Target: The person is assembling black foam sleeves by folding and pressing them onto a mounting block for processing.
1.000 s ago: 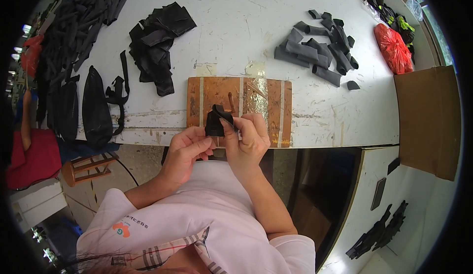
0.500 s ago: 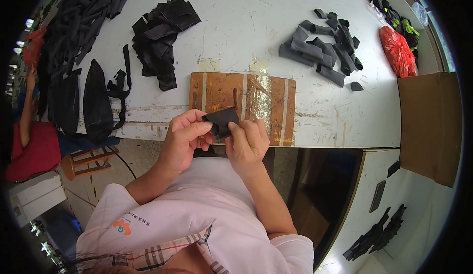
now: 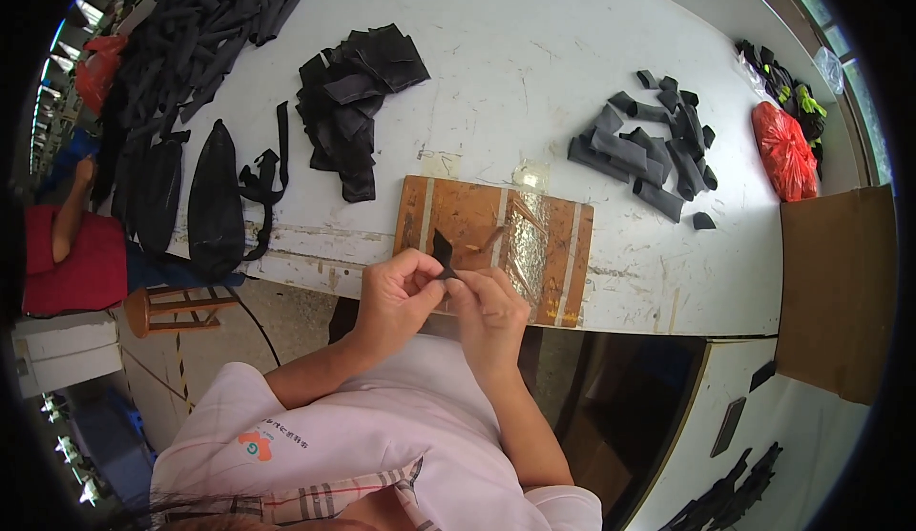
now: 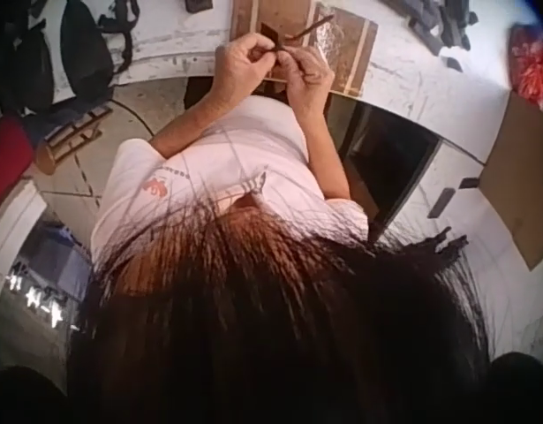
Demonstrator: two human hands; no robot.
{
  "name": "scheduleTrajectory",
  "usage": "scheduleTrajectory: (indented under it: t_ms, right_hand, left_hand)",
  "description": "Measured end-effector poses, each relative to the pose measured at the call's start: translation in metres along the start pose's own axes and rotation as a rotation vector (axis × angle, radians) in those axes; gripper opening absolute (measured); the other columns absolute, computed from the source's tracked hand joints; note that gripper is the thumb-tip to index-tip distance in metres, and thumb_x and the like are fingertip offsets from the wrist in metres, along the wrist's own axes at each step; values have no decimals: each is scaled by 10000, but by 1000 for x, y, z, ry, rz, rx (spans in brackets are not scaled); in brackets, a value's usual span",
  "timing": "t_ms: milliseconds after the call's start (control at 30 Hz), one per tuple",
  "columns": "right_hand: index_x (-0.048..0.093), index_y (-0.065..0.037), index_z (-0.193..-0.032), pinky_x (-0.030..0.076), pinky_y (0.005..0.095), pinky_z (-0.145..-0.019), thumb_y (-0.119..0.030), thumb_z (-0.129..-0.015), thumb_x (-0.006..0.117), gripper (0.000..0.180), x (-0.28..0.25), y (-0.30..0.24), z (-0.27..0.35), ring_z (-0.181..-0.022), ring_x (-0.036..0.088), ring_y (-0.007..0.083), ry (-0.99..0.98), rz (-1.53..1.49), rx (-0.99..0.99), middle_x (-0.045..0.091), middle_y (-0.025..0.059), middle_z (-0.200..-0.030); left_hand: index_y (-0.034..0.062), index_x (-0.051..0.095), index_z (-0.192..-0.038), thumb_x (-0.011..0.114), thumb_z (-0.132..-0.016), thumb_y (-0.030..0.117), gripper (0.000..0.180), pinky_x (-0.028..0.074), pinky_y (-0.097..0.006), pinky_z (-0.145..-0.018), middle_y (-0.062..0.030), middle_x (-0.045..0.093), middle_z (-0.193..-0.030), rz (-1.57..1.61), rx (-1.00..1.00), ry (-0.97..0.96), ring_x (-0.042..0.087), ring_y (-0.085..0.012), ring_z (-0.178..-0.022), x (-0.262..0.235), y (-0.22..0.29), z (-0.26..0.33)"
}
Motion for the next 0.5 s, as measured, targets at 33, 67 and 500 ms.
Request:
scheduleTrajectory:
  t_ms: [33, 67, 500]
  right_hand:
    - [601, 9, -820, 448, 263, -519, 5, -681, 634, 143, 3, -4, -2, -577, 556, 175, 30, 56, -46, 544, 87, -690]
    - [601, 9, -820, 448, 263, -519, 5, -681, 634, 143, 6, -4, -2, -577, 556, 175, 17, 37, -67, 544, 87, -690]
    - [619, -2, -801, 383, 204, -508, -2, -745, 617, 56, 17, 22, -1, -564, 477, 89, -131, -983, 576, 577, 29, -696]
  left_hand:
    - [-16, 547, -789, 560, -744, -49, 57, 426, -190, -472, -17, 575, -648, -82, 57, 42, 523, -31, -573, 0, -3, 2]
    - [-12, 549, -801, 579, -717, -44, 95, 437, -220, -466, -52, 582, -635, -271, 190, 112, 543, -60, -548, 1, -3, 2]
    - [31, 481, -847, 538, -664, -61, 213, 423, -202, -539, -13, 526, -795, 737, -454, -259, 510, -55, -663, -24, -12, -14]
Point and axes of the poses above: each hand's wrist, its own z-axis away from the middle knuckle, its own x-axis out of the palm, y = z × x, the point moved 1 cm from there along -z, towards the middle knuckle
